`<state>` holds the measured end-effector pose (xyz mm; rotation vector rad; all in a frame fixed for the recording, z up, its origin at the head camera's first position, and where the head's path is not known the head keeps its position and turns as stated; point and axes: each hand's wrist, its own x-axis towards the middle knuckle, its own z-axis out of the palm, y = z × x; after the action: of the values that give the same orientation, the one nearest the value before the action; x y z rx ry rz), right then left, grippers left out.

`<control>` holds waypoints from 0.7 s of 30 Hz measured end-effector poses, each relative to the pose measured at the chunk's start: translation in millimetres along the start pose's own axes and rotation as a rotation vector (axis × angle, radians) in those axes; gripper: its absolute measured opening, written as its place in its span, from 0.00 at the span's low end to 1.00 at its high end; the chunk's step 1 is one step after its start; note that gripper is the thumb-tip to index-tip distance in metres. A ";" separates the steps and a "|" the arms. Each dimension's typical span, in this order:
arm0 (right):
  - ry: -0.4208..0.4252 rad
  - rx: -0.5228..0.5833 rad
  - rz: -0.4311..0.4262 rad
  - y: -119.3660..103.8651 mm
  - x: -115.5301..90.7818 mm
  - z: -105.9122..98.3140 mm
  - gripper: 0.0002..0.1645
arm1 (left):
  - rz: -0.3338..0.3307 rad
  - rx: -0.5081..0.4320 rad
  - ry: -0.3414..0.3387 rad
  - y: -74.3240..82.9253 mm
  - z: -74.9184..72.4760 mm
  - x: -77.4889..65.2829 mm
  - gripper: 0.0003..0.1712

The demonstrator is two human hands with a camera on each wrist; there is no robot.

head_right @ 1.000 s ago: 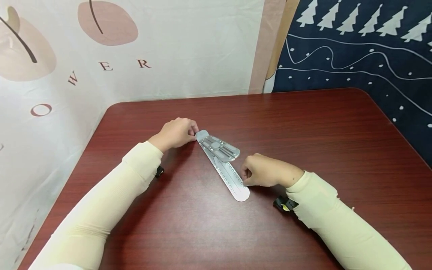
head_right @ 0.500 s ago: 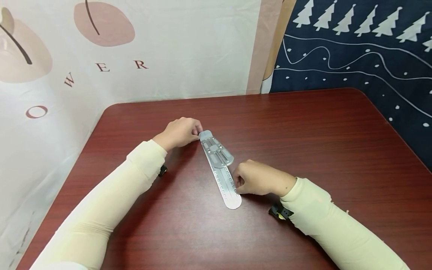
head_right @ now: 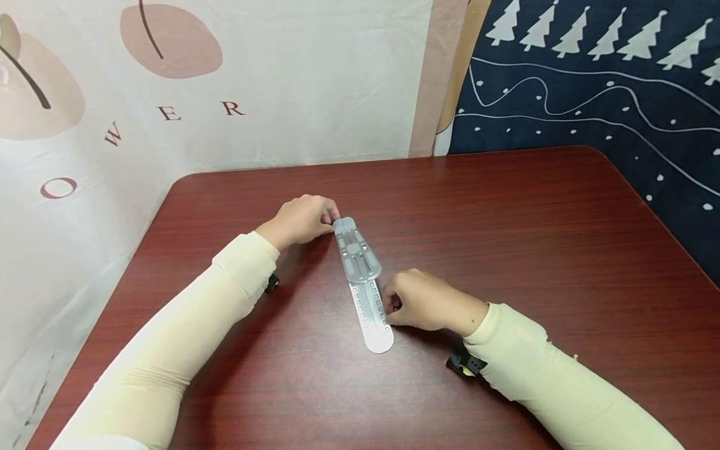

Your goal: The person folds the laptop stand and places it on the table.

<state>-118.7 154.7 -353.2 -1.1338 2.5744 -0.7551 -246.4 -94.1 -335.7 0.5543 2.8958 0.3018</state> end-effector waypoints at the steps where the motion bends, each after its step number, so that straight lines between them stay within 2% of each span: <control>1: 0.002 0.008 -0.008 0.2 0.1 0.4 0.12 | 0.002 -0.001 -0.001 0.5 0.0 0.3 0.08; 9: -0.037 0.094 -0.007 -3.3 -0.9 3.4 0.09 | 0.029 -0.008 -0.013 6.6 0.9 2.1 0.08; 21: -0.070 0.054 -0.014 -14.7 -2.8 6.5 0.08 | 0.061 -0.013 -0.028 17.6 2.7 3.5 0.08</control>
<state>-105.0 146.0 -350.7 -1.1427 2.4764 -0.7691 -242.9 -76.3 -334.7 0.6398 2.8521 0.3191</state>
